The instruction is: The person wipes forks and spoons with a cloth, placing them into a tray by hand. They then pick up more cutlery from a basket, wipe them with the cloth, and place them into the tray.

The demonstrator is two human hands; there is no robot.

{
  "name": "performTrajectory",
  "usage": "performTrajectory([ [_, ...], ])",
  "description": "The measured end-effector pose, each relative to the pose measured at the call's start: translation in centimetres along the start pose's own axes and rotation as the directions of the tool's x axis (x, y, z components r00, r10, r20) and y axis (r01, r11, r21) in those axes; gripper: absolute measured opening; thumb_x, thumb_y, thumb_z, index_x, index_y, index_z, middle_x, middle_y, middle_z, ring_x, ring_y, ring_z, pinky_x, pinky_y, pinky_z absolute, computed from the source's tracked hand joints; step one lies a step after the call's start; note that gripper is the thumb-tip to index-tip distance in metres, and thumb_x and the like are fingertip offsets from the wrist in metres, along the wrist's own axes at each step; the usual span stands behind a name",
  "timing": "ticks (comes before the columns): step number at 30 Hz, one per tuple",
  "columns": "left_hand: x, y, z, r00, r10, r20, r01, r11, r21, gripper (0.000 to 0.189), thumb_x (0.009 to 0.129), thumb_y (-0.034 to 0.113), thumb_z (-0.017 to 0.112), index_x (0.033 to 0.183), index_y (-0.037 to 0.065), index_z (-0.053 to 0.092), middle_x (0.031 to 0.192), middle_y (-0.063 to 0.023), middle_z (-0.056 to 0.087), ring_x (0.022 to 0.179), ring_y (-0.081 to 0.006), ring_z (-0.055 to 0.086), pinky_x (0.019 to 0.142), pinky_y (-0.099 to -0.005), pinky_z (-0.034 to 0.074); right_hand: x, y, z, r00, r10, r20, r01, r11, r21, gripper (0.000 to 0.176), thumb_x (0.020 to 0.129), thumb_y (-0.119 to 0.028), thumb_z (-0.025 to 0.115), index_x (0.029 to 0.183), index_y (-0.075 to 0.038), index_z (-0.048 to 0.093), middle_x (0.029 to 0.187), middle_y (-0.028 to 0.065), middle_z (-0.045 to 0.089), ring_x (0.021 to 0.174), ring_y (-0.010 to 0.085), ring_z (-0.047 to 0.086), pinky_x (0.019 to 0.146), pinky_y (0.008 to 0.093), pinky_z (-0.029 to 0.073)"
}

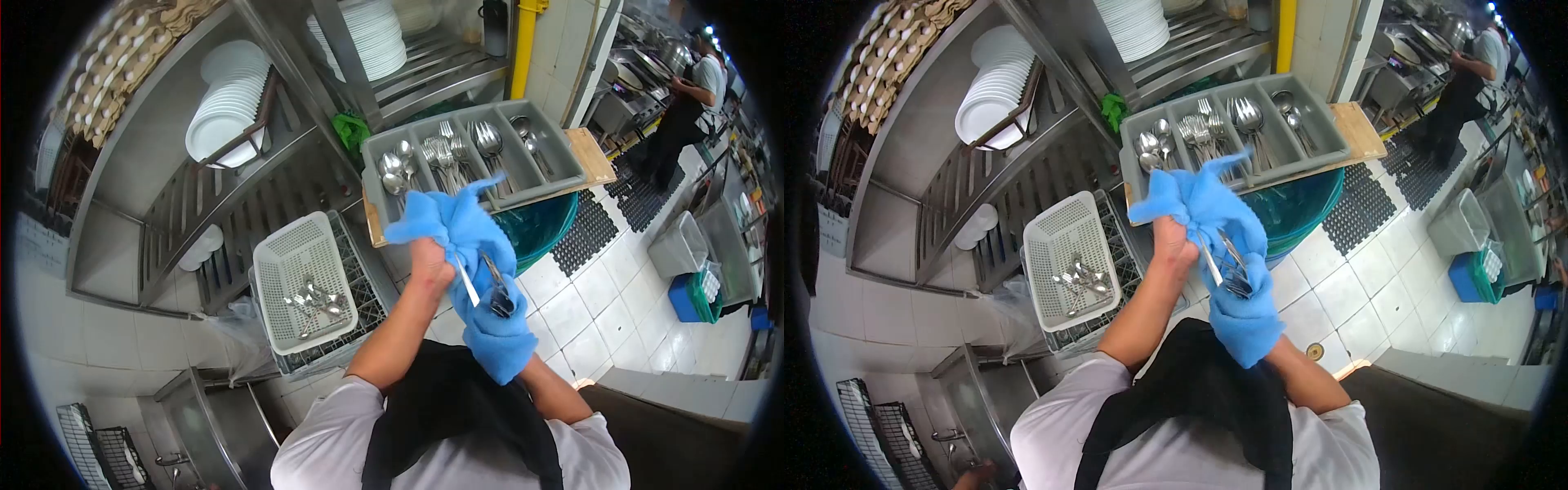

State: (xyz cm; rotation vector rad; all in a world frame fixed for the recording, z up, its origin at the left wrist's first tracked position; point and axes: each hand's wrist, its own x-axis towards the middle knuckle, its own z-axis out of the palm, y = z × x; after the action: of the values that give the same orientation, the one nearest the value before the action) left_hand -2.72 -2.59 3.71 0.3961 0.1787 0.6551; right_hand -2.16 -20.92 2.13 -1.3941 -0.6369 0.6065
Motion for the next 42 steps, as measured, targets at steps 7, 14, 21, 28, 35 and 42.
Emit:
performTrajectory([
  [7,-2.1,-4.1,0.5,0.916,-0.353,0.189,0.368,0.928,-0.049,0.027,0.099,0.035,0.047,0.107,0.011,0.056,0.103,-0.0071,0.060,0.092,-0.0206,0.060,0.078,-0.0363,0.051,1.3,-3.0,0.4,0.880,-0.460,-0.117,0.329,0.768,-0.549,0.040,0.073,-0.002,0.067,0.112,0.001,0.059,0.090,0.0034,0.058,0.075,0.0110,0.054,0.065,0.0269,0.044],
  [14,-6.0,-4.5,-0.3,0.970,0.119,0.211,-0.242,0.414,0.878,0.018,0.098,0.022,0.045,0.094,0.011,0.058,0.094,-0.0036,0.053,0.086,-0.0152,0.052,0.077,-0.0307,0.046,4.5,0.8,-1.8,0.988,-0.130,-0.083,0.127,0.991,-0.044,0.031,0.080,-0.002,0.065,0.110,-0.002,0.061,0.095,0.0030,0.061,0.085,0.0140,0.059,0.073,0.0260,0.048],
  [21,1.3,1.3,-3.7,0.922,-0.291,-0.255,0.361,0.884,0.297,0.010,0.088,0.009,0.061,0.096,0.014,0.057,0.088,-0.0014,0.055,0.080,-0.0150,0.058,0.070,-0.0320,0.050,4.7,6.4,-3.9,0.876,-0.445,0.185,0.471,0.709,-0.525,0.016,0.084,-0.013,0.063,0.099,-0.009,0.066,0.088,0.0063,0.066,0.074,0.0214,0.063,0.065,0.0329,0.051],
  [28,-0.3,-2.5,-2.4,0.993,0.070,-0.093,-0.039,0.953,0.302,0.023,0.093,0.013,0.058,0.114,0.008,0.055,0.103,-0.0060,0.060,0.095,-0.0177,0.061,0.081,-0.0362,0.054,3.6,4.3,-3.7,0.915,-0.307,0.260,0.401,0.752,-0.523,0.015,0.083,-0.013,0.063,0.096,-0.007,0.065,0.082,0.0073,0.063,0.075,0.0164,0.061,0.065,0.0297,0.049],
  [35,-1.3,5.1,-1.2,0.680,-0.703,0.207,-0.394,-0.113,0.912,0.020,0.080,0.015,0.068,0.095,0.002,0.063,0.090,-0.0165,0.066,0.078,-0.0187,0.060,0.072,-0.0336,0.051,3.1,-5.4,-8.8,0.953,-0.008,0.302,0.228,0.674,-0.703,0.014,0.085,-0.015,0.063,0.096,-0.006,0.064,0.085,0.0034,0.063,0.076,0.0123,0.059,0.065,0.0268,0.049],
  [42,-2.0,4.9,0.4,0.813,-0.227,0.536,-0.565,-0.087,0.820,0.018,0.082,0.019,0.066,0.092,0.004,0.067,0.084,-0.0144,0.069,0.069,-0.0217,0.064,0.068,-0.0360,0.051,3.3,-3.3,-8.7,0.960,0.200,0.195,-0.198,0.980,-0.027,0.014,0.085,-0.011,0.064,0.097,-0.005,0.061,0.082,-0.0026,0.059,0.074,0.0078,0.056,0.065,0.0240,0.048],
])
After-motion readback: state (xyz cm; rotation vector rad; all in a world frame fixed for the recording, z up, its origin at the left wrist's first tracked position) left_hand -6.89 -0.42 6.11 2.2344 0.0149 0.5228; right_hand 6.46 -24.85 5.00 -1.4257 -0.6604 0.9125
